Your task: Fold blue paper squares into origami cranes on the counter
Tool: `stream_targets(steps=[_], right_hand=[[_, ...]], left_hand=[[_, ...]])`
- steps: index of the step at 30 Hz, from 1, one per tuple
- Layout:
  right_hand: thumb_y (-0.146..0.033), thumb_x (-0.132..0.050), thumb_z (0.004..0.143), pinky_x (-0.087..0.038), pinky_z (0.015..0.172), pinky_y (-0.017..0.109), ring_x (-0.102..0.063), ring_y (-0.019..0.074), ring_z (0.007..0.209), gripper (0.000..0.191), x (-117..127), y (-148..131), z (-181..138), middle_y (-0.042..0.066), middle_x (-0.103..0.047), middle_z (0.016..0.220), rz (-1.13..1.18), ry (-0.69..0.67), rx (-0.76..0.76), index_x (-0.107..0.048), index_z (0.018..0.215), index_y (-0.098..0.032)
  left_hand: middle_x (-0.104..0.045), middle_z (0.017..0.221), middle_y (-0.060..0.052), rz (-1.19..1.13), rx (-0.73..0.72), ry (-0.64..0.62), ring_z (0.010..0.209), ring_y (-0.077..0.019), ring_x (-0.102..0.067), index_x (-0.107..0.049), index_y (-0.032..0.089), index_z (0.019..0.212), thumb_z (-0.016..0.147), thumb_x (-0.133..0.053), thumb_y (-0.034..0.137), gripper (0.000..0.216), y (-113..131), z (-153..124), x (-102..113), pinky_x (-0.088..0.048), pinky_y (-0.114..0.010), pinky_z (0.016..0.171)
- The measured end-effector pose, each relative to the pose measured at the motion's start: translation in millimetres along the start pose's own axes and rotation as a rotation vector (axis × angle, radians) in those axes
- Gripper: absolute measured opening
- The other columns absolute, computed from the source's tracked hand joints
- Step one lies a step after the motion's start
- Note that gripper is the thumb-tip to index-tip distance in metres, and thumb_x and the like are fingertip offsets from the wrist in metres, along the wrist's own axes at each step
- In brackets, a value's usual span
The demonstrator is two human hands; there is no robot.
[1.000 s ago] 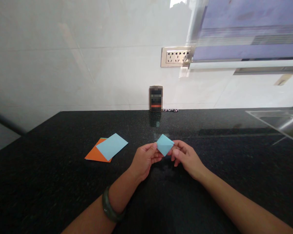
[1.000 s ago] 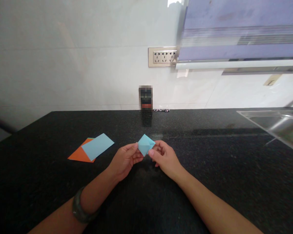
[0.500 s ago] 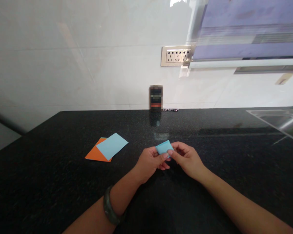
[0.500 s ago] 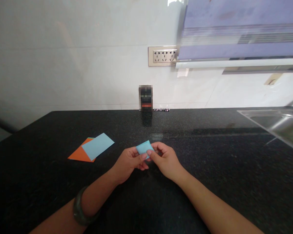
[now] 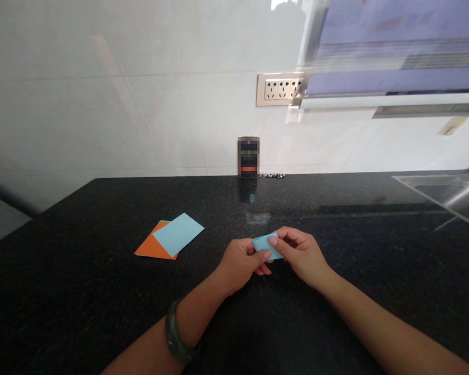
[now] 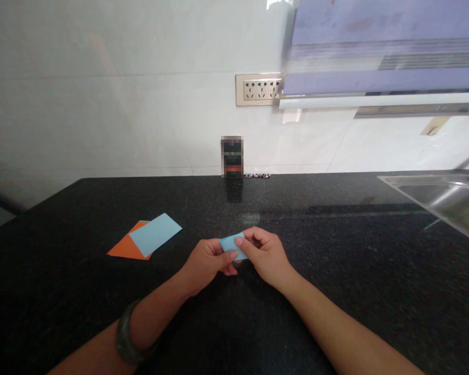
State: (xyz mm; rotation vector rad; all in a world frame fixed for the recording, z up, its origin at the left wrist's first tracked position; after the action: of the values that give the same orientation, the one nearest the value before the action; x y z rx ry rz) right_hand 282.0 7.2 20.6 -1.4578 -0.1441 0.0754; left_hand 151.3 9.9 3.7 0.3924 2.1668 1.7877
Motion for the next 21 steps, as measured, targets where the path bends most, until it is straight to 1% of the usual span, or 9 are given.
stream_targets(steps=[3,7,10,16,18,21], right_hand=[[-0.037,-0.062,0.072,-0.045,0.051,0.025,-0.057,0.0122,0.05,0.018,0.9,0.3,0.3,-0.002,-0.06,0.056,-0.026,0.008,-0.003,-0.06,0.07,-0.019],[-0.036,-0.062,0.072,-0.043,0.049,0.024,-0.056,0.012,0.048,0.02,2.4,1.4,-0.1,-0.002,-0.06,0.052,-0.02,0.016,-0.004,-0.056,0.063,-0.019],[-0.035,-0.063,0.072,-0.042,0.048,0.024,-0.056,0.0118,0.047,0.021,2.0,2.1,-0.1,-0.001,-0.06,0.051,0.001,0.006,-0.01,-0.055,0.061,-0.018],[-0.034,-0.065,0.07,-0.039,0.046,0.023,-0.052,0.0106,0.045,0.023,2.7,3.5,2.1,-0.002,-0.058,0.049,0.008,0.035,-0.014,-0.054,0.059,-0.018],[-0.034,-0.065,0.071,-0.038,0.046,0.023,-0.052,0.0103,0.044,0.022,3.1,4.3,2.4,-0.002,-0.058,0.049,0.01,0.039,-0.011,-0.054,0.06,-0.018],[-0.035,-0.064,0.072,-0.039,0.046,0.023,-0.053,0.0107,0.045,0.022,3.2,5.3,1.8,-0.002,-0.059,0.049,0.014,0.033,-0.013,-0.054,0.061,-0.018]], left_hand=[[-0.06,0.052,-0.001,0.003,0.005,-0.008,0.046,-0.0105,-0.057,-0.062,0.012,0.067,0.07,-0.063,0.029,0.018,-1.0,0.0,-0.6,-0.043,-0.021,0.048],[-0.064,0.06,-0.003,0.01,0.001,-0.008,0.047,-0.01,-0.057,-0.062,0.011,0.069,0.071,-0.062,0.031,0.02,-1.2,-0.5,-1.8,-0.042,-0.021,0.047],[-0.065,0.064,-0.004,0.011,-0.003,-0.011,0.047,-0.0099,-0.057,-0.062,0.011,0.071,0.072,-0.06,0.033,0.022,-1.2,-0.8,-2.6,-0.042,-0.02,0.046],[-0.064,0.064,-0.004,0.001,-0.014,-0.033,0.047,-0.0093,-0.058,-0.061,0.01,0.071,0.073,-0.059,0.033,0.023,-1.6,-0.8,-3.2,-0.043,-0.019,0.046],[-0.064,0.065,-0.004,-0.013,-0.01,-0.032,0.048,-0.0095,-0.058,-0.061,0.01,0.072,0.074,-0.058,0.036,0.026,-1.8,-0.8,-3.5,-0.043,-0.019,0.046],[-0.065,0.067,-0.006,-0.045,0.012,-0.021,0.048,-0.0102,-0.059,-0.06,0.01,0.076,0.077,-0.051,0.043,0.035,-2.4,-0.7,-4.1,-0.044,-0.02,0.046]])
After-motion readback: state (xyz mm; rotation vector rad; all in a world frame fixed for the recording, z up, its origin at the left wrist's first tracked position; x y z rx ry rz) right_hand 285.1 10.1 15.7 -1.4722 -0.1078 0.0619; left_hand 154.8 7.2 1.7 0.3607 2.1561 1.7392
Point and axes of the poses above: each hand's wrist, its own z-axis towards the middle knuckle, its own x-axis out of the back of the hand, y = z × x, the point moved 4 cm from there along z, towards the middle knuckle
